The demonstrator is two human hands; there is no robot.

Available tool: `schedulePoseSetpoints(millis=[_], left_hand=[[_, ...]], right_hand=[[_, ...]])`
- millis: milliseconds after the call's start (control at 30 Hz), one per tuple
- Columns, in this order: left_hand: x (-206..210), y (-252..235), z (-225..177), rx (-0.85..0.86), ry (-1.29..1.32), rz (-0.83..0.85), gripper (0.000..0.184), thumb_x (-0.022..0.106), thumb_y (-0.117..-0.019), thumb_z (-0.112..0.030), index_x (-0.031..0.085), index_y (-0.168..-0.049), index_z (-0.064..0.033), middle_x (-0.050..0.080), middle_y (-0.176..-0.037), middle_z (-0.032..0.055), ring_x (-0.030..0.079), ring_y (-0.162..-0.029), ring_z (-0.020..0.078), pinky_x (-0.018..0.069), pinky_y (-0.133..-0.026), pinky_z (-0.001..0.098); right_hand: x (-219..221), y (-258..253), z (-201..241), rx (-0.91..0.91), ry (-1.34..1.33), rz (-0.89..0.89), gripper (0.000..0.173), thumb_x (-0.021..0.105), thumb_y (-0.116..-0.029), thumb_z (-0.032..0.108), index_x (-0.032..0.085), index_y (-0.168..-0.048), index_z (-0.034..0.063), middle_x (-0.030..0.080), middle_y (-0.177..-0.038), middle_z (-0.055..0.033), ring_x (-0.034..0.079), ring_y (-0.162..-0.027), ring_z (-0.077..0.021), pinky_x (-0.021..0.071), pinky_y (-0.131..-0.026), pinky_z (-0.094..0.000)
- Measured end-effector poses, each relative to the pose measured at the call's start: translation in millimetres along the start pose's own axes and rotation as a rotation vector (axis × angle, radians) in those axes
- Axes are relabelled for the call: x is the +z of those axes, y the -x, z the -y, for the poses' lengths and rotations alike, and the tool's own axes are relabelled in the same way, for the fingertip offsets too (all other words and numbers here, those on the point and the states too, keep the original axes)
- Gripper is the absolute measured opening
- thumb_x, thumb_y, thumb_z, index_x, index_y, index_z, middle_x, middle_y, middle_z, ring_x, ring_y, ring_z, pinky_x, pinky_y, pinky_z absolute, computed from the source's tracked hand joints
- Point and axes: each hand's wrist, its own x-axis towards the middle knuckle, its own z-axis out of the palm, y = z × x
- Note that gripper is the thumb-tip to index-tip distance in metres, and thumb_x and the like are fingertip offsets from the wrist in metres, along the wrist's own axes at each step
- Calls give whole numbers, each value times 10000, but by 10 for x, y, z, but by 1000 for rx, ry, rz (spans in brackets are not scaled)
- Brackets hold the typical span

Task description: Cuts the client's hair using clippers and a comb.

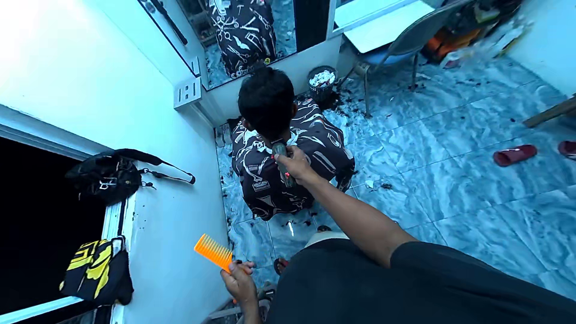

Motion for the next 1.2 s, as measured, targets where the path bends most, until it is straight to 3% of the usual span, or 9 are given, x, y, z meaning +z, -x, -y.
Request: schedulePoseSetpoints(millis=[100, 233, 333, 467, 600, 767, 900, 1033, 1200], left_hand=[[-99, -159, -65, 68, 47, -12, 272, 271, -1116, -198, 456, -1113, 1, 583, -594, -17, 668, -537, 140, 626, -579, 329], [-131, -247, -107, 74, 89, 5, 285, 274, -1120, -210, 471, -1095, -6, 591, -590, -17, 672, -534, 140, 627, -577, 323], [-152, -260, -100, 60, 73, 57, 289, 282, -1114, -205, 482, -1086, 1, 600, -595, -12, 671, -536, 139, 623, -574, 317], [-179, -242, -10, 15, 73, 110, 312, 283, -1117, -209, 502, -1083, 12, 605, -592, 5, 670, -536, 140, 619, -576, 312], [-208, -249, 30, -10, 46, 127, 318, 288, -1116, -206, 514, -1072, 12, 610, -590, 3, 666, -527, 131, 611, -559, 298], [-231, -300, 48, -14, 47, 147, 326, 283, -1117, -202, 524, -1064, 10, 613, -583, 6, 665, -521, 132, 609, -551, 291], [-216, -355, 12, -18, 57, 127, 340, 269, -1122, -210, 522, -1066, 10, 614, -582, 10, 668, -523, 138, 609, -552, 297], [-219, -330, 35, -40, 46, 124, 369, 265, -1125, -230, 531, -1079, 23, 615, -589, 14, 668, -530, 141, 613, -562, 306], [-219, -323, 44, -47, 84, 132, 369, 254, -1125, -232, 526, -1075, 12, 611, -576, 11, 676, -528, 150, 620, -556, 315]], right_hand=[[27, 20, 36, 39, -30, -16, 566, 764, -921, 306, 532, -1371, 53, 670, -1108, -212, 702, -836, -329, 611, -723, -510], [28, 14, 7, -71, 14, 2, 606, 766, -924, 280, 501, -1434, 85, 677, -1165, -202, 707, -917, -320, 607, -793, -507], [64, 32, 3, 4, -57, -14, 535, 755, -937, 235, 528, -1377, 32, 667, -1119, -208, 700, -838, -305, 615, -738, -467], [54, 55, 6, -148, -111, 22, 581, 740, -956, 230, 475, -1453, 87, 691, -1113, -193, 709, -882, -298, 610, -780, -469], [52, 38, -9, -4, -46, -30, 539, 760, -936, 253, 532, -1383, 57, 670, -1083, -198, 686, -804, -294, 599, -698, -460], [90, 96, 158, -198, -139, 61, 553, 738, -952, 224, 507, -1436, 87, 684, -1155, -178, 708, -894, -289, 615, -779, -454], [92, 94, 118, 20, -95, -23, 513, 746, -947, 237, 536, -1378, 53, 673, -1078, -198, 691, -777, -302, 611, -684, -467], [93, 169, 231, -163, -159, 23, 533, 737, -952, 238, 522, -1419, 95, 689, -1133, -173, 710, -870, -289, 618, -753, -457], [105, 153, 203, 28, -81, -42, 558, 763, -925, 218, 527, -1398, 39, 679, -1102, -212, 707, -816, -320, 622, -707, -476]])
